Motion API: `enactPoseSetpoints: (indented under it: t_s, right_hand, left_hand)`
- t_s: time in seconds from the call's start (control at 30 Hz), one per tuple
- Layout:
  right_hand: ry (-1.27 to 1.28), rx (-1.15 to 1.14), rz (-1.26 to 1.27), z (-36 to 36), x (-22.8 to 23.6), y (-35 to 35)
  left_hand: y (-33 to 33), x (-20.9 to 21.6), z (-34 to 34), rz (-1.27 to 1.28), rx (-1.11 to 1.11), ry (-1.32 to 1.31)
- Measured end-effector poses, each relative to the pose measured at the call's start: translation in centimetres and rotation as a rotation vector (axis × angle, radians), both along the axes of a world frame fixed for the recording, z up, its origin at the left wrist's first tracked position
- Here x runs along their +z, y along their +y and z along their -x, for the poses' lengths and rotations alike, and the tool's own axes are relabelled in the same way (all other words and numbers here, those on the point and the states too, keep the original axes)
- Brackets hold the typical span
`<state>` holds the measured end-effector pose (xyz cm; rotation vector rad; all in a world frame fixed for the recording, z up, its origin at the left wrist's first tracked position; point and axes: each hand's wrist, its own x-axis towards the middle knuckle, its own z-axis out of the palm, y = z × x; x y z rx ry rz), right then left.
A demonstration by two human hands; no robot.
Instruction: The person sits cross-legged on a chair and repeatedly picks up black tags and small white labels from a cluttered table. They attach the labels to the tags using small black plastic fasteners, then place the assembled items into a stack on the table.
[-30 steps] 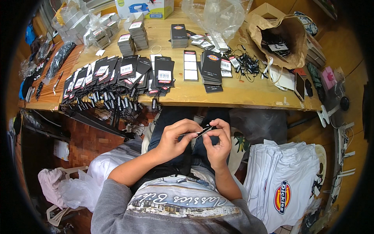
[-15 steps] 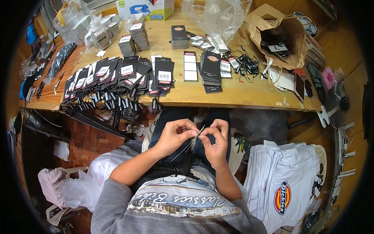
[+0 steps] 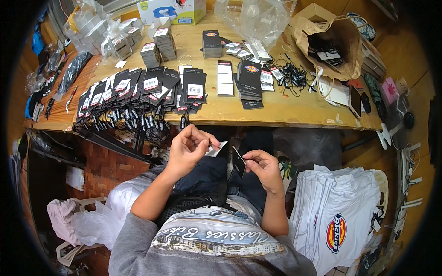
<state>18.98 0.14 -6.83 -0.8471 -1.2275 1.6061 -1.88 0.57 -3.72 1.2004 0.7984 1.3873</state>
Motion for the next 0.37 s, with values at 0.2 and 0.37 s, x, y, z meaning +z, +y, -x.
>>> enactPoseSetpoints:
  t_s: [0.2, 0.37]
  right_hand:
    - [0.146, -0.005, 0.021, 0.1, 0.3, 0.2]
    - [0.168, -0.002, -0.065, -0.5, -1.0, 0.4]
  left_hand:
    - [0.4, -0.5, -0.4, 0.087, -0.028, -0.165]
    - [-0.2, -0.4, -1.1, 0.085, -0.105, 0.070]
